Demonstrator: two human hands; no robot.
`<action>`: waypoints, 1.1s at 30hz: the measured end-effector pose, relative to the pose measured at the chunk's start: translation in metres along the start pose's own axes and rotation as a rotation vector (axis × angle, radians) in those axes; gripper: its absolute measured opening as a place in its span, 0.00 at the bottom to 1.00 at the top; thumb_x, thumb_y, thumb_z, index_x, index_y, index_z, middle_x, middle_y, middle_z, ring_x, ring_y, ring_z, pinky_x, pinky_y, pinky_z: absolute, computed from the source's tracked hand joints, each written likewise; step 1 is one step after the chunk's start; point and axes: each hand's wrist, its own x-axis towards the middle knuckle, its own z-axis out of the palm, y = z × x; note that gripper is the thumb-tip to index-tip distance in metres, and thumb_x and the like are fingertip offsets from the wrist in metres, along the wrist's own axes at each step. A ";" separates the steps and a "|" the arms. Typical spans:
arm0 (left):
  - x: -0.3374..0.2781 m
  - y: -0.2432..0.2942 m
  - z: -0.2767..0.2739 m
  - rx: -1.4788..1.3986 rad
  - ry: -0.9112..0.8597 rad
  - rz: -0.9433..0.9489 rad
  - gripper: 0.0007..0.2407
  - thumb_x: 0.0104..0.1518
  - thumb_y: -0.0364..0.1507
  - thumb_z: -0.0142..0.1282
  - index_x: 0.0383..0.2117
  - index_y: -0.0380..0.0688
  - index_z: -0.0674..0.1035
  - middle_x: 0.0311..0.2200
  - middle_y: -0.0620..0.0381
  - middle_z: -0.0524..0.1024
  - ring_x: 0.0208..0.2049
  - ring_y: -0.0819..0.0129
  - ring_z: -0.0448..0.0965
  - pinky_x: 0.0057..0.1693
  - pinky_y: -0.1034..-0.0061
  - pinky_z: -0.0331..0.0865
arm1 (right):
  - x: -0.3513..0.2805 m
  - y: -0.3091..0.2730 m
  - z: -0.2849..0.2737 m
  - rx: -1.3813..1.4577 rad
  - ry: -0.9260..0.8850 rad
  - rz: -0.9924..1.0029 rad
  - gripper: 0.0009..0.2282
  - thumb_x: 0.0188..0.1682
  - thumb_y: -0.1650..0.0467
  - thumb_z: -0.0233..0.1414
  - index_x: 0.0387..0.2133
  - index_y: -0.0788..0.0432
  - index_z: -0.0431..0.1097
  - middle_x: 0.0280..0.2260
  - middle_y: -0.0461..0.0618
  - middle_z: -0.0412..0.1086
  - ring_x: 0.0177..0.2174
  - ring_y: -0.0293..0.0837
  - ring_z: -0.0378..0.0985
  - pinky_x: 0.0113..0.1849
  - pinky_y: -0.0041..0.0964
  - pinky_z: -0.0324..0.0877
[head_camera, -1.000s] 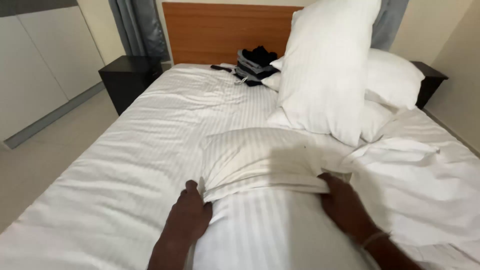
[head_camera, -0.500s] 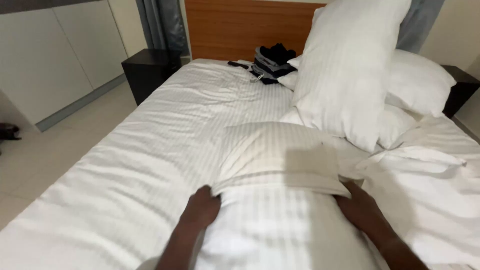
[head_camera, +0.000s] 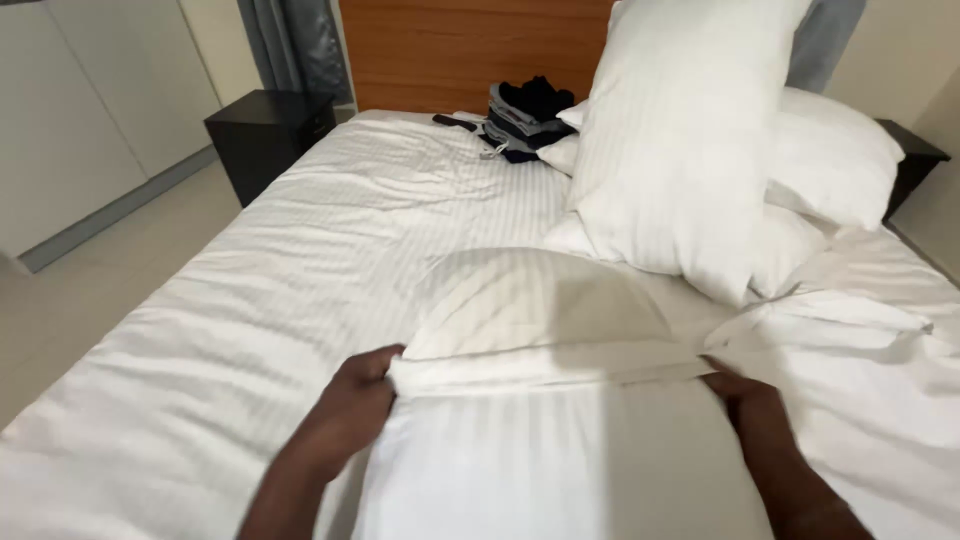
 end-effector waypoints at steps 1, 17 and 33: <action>0.014 -0.023 -0.002 0.000 -0.002 0.001 0.19 0.53 0.20 0.43 0.48 0.38 0.84 0.31 0.60 0.86 0.32 0.74 0.82 0.43 0.77 0.74 | 0.052 0.020 -0.009 0.001 0.002 -0.001 0.21 0.52 0.68 0.41 0.60 0.51 0.63 0.46 0.55 0.76 0.43 0.52 0.77 0.45 0.46 0.71; -0.013 0.005 0.018 0.006 0.201 0.168 0.11 0.55 0.25 0.45 0.37 0.36 0.82 0.23 0.53 0.77 0.28 0.67 0.71 0.38 0.69 0.68 | 0.043 0.045 -0.005 -0.747 0.010 -1.003 0.11 0.52 0.75 0.47 0.47 0.55 0.72 0.39 0.50 0.76 0.41 0.44 0.79 0.45 0.36 0.71; -0.022 0.012 0.038 0.300 0.135 0.459 0.09 0.53 0.18 0.45 0.36 0.37 0.77 0.29 0.45 0.80 0.31 0.57 0.81 0.44 0.70 0.74 | 0.011 0.044 0.014 -0.881 -0.241 -1.103 0.16 0.47 0.74 0.49 0.50 0.59 0.71 0.44 0.53 0.75 0.44 0.47 0.77 0.46 0.37 0.69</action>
